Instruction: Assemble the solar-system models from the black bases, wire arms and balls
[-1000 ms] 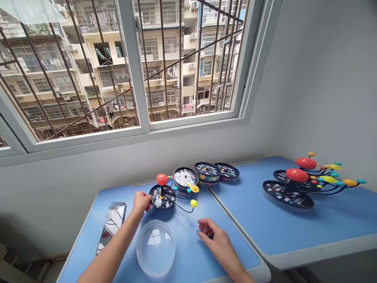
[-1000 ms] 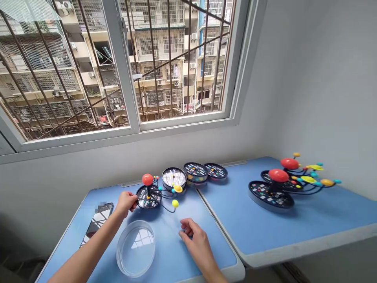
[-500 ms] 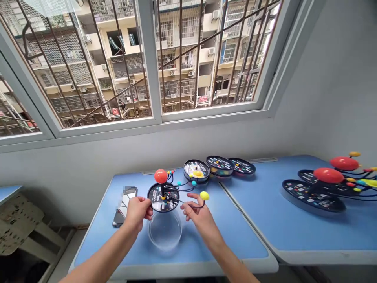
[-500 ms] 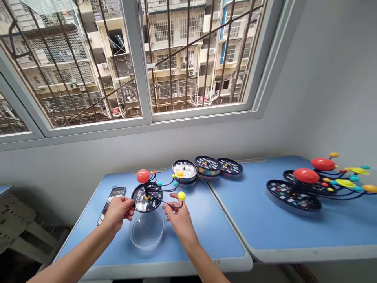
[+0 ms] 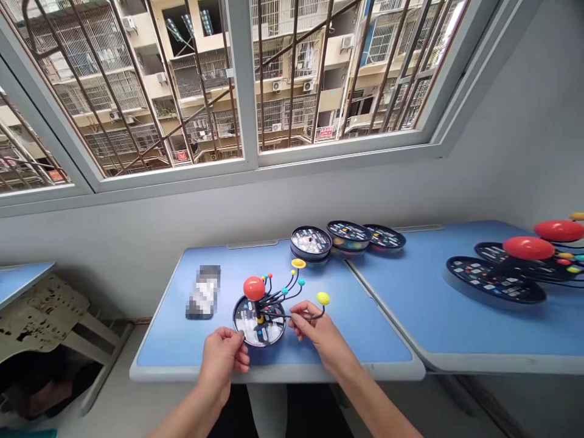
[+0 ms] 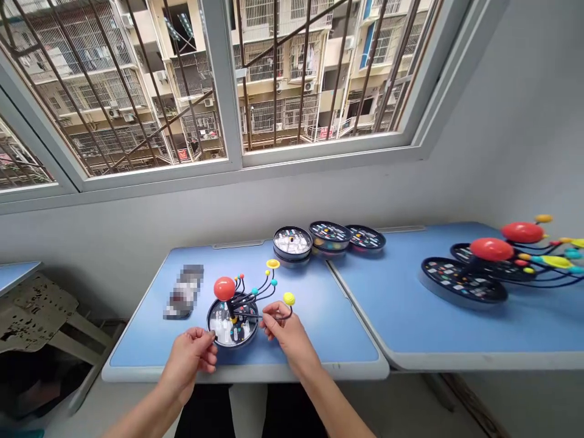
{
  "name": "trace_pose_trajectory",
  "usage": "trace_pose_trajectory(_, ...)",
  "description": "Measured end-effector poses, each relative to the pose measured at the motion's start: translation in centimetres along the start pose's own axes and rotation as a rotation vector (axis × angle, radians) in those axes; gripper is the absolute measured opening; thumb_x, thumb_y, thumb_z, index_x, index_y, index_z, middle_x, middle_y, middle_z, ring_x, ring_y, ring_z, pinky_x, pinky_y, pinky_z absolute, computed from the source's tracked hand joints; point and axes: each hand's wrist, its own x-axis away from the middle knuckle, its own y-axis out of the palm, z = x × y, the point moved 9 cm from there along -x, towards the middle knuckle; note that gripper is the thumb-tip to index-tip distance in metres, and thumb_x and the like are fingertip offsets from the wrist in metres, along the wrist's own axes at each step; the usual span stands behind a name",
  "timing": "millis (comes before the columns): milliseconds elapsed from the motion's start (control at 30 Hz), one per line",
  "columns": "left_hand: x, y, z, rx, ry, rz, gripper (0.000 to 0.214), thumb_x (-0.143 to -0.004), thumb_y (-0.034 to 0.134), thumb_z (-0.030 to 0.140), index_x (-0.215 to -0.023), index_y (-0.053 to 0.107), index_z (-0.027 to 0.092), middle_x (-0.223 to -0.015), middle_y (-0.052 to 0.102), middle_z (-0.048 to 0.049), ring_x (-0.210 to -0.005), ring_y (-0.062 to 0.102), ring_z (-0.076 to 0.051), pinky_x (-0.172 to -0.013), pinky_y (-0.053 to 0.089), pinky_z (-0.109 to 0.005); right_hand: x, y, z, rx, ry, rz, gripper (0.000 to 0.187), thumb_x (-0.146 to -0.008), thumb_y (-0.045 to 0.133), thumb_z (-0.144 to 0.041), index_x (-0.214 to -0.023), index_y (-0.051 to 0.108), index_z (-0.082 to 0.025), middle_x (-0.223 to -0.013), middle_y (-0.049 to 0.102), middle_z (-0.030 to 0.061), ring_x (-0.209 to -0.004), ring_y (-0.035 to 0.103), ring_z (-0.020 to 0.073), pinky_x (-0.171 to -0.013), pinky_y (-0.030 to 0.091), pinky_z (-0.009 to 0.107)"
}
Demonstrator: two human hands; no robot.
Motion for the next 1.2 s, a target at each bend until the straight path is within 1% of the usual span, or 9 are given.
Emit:
trace_pose_trajectory(133,-0.6,0.6,-0.6,-0.043,-0.027,-0.068,0.042,-0.056,0.07,0.047,-0.061,0.038,0.02,-0.039,0.054,0.0033,-0.031,0.044,-0.007,-0.028,0.035,-0.017,-1.3,-0.3,1.0,-0.034,0.045,0.011,0.044,-0.057,0.071,-0.054,-0.074,0.051,-0.019,-0.053,0.058,-0.0022,-0.046,0.047,0.0099,-0.045,0.035,0.022)
trace_pose_trajectory(233,-0.9,0.5,-0.6,-0.096,-0.02,-0.08,0.045,-0.055,0.069,0.05,-0.065,0.037,0.02,-0.041,0.053,0.0041,-0.032,0.044,-0.007,-0.027,0.033,-0.016,-2.0,-0.3,1.7,-0.058,0.074,0.019,0.047,-0.056,0.07,-0.056,-0.073,0.048,-0.019,-0.053,0.057,-0.0027,-0.045,0.046,0.0088,-0.043,0.033,0.021)
trace_pose_trajectory(467,-2.6,-0.2,1.6,-0.29,0.112,-0.047,0.047,-0.07,0.057,0.049,-0.105,0.045,0.02,-0.053,0.051,0.0055,-0.045,0.054,-0.013,-0.026,0.034,-0.016,-2.1,0.0,2.2,-0.06,0.123,0.002,0.045,-0.054,0.076,-0.047,-0.079,0.054,-0.017,-0.054,0.054,-0.0045,-0.049,0.047,0.0092,-0.045,0.037,0.022)
trace_pose_trajectory(633,-4.2,0.7,1.7,-0.341,0.145,-0.111,0.035,-0.072,0.055,0.047,-0.086,0.049,0.015,-0.046,0.048,0.0058,-0.038,0.052,-0.012,-0.031,0.041,-0.019,-2.7,0.2,1.9,-0.044,0.132,0.002,0.043,-0.052,0.076,-0.041,-0.082,0.061,-0.014,-0.059,0.055,-0.0031,-0.05,0.047,0.0098,-0.045,0.039,0.024)
trace_pose_trajectory(767,-5.0,1.3,2.2,-0.421,0.197,-0.101,0.027,-0.074,0.053,0.044,-0.074,0.048,0.017,-0.044,0.05,0.0045,-0.035,0.05,-0.012,-0.028,0.037,-0.018,-3.8,0.1,1.4,-0.015,0.13,0.032,0.036,-0.054,0.073,-0.036,-0.08,0.062,-0.013,-0.06,0.055,-0.0025,-0.051,0.048,0.0101,-0.046,0.041,0.024)
trace_pose_trajectory(867,-5.6,1.3,3.0,-0.484,0.249,-0.073,0.031,-0.077,0.049,0.041,-0.091,0.056,0.014,-0.039,0.047,0.0059,-0.031,0.047,-0.012,-0.026,0.034,-0.018,-4.4,0.2,1.3,0.015,0.136,0.041,0.033,-0.057,0.068,-0.03,-0.084,0.062,-0.014,-0.063,0.056,-0.0023,-0.052,0.049,0.0102,-0.045,0.041,0.023)
trace_pose_trajectory(967,-6.1,1.5,3.2,-0.468,0.256,-0.104,0.047,-0.078,0.047,0.041,-0.117,0.052,0.014,-0.038,0.044,0.0072,-0.032,0.048,-0.013,-0.026,0.035,-0.018,-4.8,0.3,1.4,0.056,0.144,0.052,0.029,-0.06,0.062,-0.027,-0.086,0.062,-0.014,-0.057,0.052,-0.004,-0.049,0.047,0.0098,-0.04,0.04,0.021)
trace_pose_trajectory(1067,-6.5,1.7,2.8,-0.441,0.22,-0.146,0.052,-0.076,0.049,0.045,-0.117,0.052,0.014,-0.04,0.044,0.007,-0.033,0.05,-0.014,-0.026,0.035,-0.017,-5.0,0.5,1.4,0.092,0.142,0.058,0.028,-0.06,0.06,-0.027,-0.084,0.062,-0.013,-0.052,0.048,-0.0053,-0.047,0.045,0.01,-0.035,0.038,0.02)
trace_pose_trajectory(1200,-6.8,1.8,2.3,-0.389,0.175,-0.162,0.057,-0.074,0.049,0.045,-0.123,0.046,0.015,-0.043,0.046,0.0075,-0.031,0.048,-0.012,-0.024,0.034,-0.016,-5.3,0.7,1.0,0.097,0.126,0.053,0.032,-0.058,0.058,-0.028,-0.087,0.06,-0.015,-0.063,0.054,-0.0029,-0.049,0.047,0.0101,-0.03,0.036,0.018)
